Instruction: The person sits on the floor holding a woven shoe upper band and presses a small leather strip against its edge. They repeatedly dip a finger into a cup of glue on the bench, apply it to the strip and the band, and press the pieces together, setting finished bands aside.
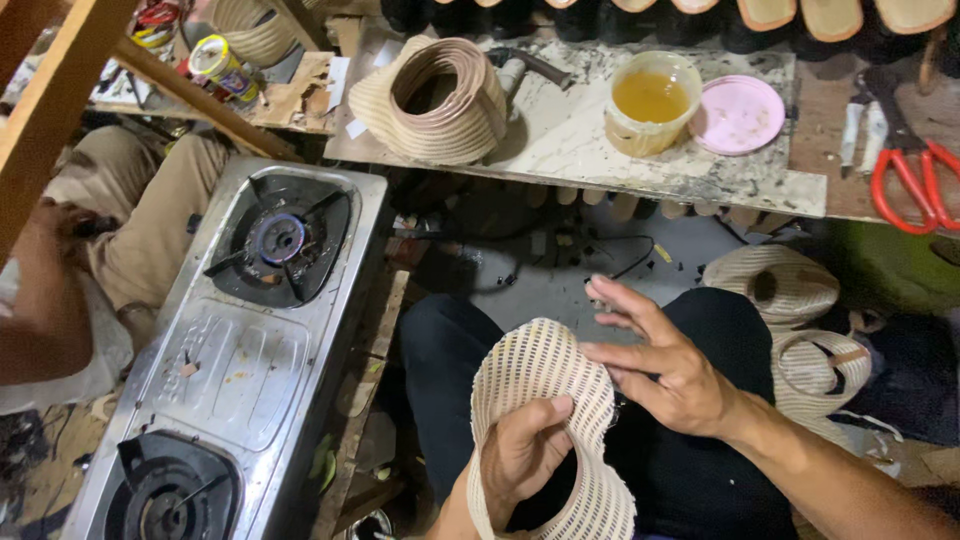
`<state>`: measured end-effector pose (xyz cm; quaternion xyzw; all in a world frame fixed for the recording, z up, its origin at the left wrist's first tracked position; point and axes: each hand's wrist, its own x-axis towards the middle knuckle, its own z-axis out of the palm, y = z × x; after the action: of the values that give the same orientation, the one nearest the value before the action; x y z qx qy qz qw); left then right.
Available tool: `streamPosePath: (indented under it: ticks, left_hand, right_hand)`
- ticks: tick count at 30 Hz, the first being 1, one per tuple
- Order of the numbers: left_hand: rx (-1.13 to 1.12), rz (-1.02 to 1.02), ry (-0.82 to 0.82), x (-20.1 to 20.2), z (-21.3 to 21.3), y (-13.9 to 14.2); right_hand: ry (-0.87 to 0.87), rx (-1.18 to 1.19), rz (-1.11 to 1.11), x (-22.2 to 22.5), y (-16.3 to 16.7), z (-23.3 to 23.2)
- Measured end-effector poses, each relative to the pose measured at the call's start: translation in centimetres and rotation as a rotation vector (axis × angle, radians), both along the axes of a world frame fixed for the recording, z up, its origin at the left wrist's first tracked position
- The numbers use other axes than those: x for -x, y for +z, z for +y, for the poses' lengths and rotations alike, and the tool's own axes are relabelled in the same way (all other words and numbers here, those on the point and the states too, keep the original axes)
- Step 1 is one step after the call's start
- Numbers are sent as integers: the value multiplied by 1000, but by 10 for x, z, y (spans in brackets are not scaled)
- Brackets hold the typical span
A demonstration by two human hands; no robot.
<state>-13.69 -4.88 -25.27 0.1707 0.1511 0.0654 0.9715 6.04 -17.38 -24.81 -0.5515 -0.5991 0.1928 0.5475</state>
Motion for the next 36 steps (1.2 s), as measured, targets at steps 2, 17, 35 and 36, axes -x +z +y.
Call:
streamPosePath:
  ticks: [2, 17, 35, 36]
  left_hand:
    - [13, -48, 43, 1, 4, -1]
    - [-163, 189, 212, 0, 7, -3]
    - [-454, 393, 112, 10, 18, -8]
    - [-419, 379, 123, 11, 17, -11]
  right_hand:
    - [23, -22, 36, 4, 2, -3]
    - [-264, -117, -544, 15, 6, 0]
    - [-299, 109, -800, -38, 95, 74]
    - [-403, 143, -824, -57, 101, 78]
